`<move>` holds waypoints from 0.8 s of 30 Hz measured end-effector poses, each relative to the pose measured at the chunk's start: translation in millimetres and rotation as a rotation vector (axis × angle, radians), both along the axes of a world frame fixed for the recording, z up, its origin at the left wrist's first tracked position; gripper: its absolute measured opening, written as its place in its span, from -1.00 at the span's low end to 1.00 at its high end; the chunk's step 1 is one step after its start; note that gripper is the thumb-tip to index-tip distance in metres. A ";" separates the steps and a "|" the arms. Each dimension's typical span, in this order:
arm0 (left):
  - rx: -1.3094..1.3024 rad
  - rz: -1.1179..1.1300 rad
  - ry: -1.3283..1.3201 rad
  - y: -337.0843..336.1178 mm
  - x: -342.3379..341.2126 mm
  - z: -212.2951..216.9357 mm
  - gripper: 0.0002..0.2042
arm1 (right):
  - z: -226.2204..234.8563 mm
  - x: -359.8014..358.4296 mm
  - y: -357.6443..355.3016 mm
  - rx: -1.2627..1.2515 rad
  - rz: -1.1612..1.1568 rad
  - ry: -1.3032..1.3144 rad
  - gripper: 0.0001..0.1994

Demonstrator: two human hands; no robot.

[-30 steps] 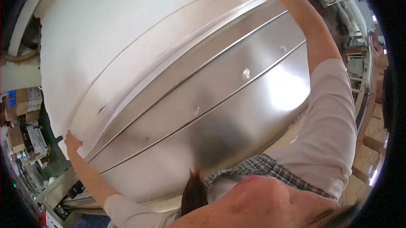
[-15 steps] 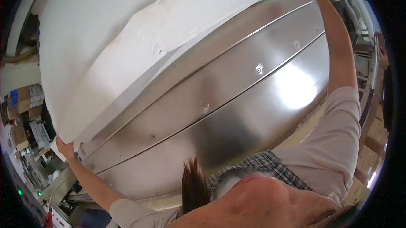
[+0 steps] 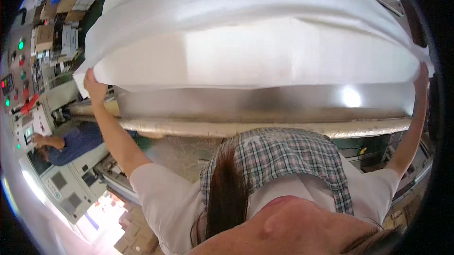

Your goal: The person separates foam sheets using an air nozzle, operates buttons on a machine control panel, folds sections of foam by hand, and places the folded foam onto a conveyor belt.

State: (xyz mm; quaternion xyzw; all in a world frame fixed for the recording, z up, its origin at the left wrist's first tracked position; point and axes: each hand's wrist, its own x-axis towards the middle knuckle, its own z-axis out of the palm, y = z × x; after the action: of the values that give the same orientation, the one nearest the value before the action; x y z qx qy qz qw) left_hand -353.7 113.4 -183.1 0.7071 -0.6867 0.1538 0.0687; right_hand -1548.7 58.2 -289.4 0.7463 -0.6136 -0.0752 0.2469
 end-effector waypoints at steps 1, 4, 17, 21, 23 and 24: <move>0.042 0.079 -0.006 30.8 4.0 -17.6 -0.52 | -7.4 11.0 27.7 0.064 -0.046 -0.054 -0.40; 0.139 0.184 -0.017 96.2 22.8 -57.2 -0.48 | -27.2 45.6 83.1 0.139 -0.001 -0.188 -0.35; 0.719 0.278 -0.028 150.5 22.0 -94.4 -0.39 | -55.2 56.6 154.7 0.408 -0.163 -0.190 -0.41; 1.169 0.465 0.024 81.3 46.3 -52.2 -0.25 | -35.3 47.7 108.5 0.849 -0.189 -0.093 -0.41; 1.329 0.402 -0.014 62.5 53.5 -84.4 -0.24 | -14.1 5.9 73.5 1.133 -0.139 0.102 -0.39; 1.467 0.318 -0.065 43.4 60.7 -120.2 -0.23 | 1.2 -27.9 55.8 1.266 -0.064 0.159 -0.37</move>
State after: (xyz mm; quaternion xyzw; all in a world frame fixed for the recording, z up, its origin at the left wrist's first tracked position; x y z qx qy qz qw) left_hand -293.0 156.8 -303.3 0.6573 -0.5041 -0.3145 -0.4636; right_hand -1576.5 114.0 -288.2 0.7210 -0.4522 -0.4857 -0.1994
